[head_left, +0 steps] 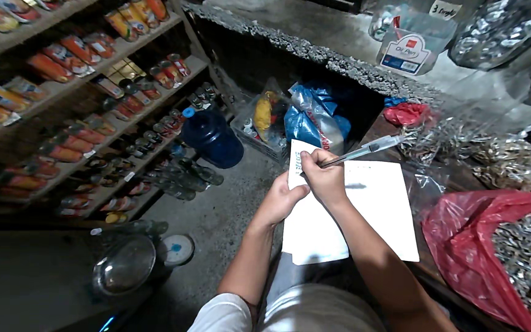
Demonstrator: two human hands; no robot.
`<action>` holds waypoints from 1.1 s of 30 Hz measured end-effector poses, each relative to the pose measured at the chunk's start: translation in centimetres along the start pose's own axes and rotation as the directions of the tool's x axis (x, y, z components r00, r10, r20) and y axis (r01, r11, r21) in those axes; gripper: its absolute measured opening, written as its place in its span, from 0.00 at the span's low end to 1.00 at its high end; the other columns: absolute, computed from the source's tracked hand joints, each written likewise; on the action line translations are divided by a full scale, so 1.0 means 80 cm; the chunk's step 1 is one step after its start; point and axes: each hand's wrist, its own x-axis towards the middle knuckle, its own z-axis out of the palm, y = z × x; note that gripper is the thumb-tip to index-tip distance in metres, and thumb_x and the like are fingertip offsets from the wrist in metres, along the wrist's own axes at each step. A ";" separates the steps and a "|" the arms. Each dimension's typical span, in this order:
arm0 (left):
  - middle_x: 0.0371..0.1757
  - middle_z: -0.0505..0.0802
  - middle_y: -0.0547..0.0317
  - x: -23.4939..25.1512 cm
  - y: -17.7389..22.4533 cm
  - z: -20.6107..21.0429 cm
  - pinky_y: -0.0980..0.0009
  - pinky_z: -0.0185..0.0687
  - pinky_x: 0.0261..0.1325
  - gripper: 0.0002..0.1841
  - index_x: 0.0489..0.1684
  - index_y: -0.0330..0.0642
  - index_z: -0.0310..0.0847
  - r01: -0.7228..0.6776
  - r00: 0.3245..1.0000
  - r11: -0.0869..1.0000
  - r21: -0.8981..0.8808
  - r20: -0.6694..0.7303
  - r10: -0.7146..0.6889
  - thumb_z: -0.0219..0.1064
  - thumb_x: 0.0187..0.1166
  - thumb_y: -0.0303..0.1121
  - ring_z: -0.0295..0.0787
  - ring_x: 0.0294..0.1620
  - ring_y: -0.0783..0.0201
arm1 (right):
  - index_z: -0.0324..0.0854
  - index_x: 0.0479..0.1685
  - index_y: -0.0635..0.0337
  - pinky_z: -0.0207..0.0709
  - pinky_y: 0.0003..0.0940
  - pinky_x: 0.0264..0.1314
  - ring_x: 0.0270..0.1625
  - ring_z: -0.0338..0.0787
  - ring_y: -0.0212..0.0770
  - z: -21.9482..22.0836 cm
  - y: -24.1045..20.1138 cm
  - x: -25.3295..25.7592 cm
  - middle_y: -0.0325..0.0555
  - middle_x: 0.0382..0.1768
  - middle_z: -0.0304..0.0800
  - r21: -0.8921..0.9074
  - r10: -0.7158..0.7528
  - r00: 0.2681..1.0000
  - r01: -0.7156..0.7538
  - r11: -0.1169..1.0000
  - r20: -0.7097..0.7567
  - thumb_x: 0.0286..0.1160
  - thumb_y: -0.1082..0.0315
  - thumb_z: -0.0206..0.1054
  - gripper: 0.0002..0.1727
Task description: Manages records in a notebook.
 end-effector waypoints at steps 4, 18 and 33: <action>0.38 0.95 0.66 -0.001 0.001 0.002 0.77 0.91 0.49 0.14 0.55 0.36 0.76 -0.005 1.000 1.000 -0.002 -0.009 0.005 0.56 0.77 0.13 0.93 0.39 0.76 | 0.65 0.10 0.52 0.58 0.13 0.17 0.13 0.63 0.18 0.001 -0.001 -0.001 0.27 0.10 0.64 -0.014 -0.021 0.999 0.021 1.000 -0.027 0.78 0.76 0.63 0.24; 0.37 0.95 0.66 -0.002 0.000 0.003 0.77 0.91 0.48 0.13 0.53 0.36 0.75 -0.008 1.000 1.000 -0.025 -0.010 0.008 0.56 0.77 0.13 0.94 0.38 0.76 | 0.62 0.09 0.51 0.56 0.14 0.17 0.12 0.61 0.18 0.002 0.000 -0.002 0.27 0.09 0.62 -0.043 -0.050 0.997 0.048 0.998 -0.054 0.78 0.76 0.62 0.25; 0.36 0.95 0.65 -0.004 0.005 0.003 0.77 0.92 0.44 0.13 0.54 0.36 0.74 0.024 0.999 1.000 -0.014 -0.041 -0.024 0.56 0.76 0.13 0.94 0.35 0.75 | 0.62 0.09 0.49 0.62 0.13 0.18 0.12 0.64 0.18 -0.001 -0.004 0.000 0.26 0.09 0.64 0.013 -0.015 0.994 0.017 1.000 -0.106 0.79 0.77 0.59 0.25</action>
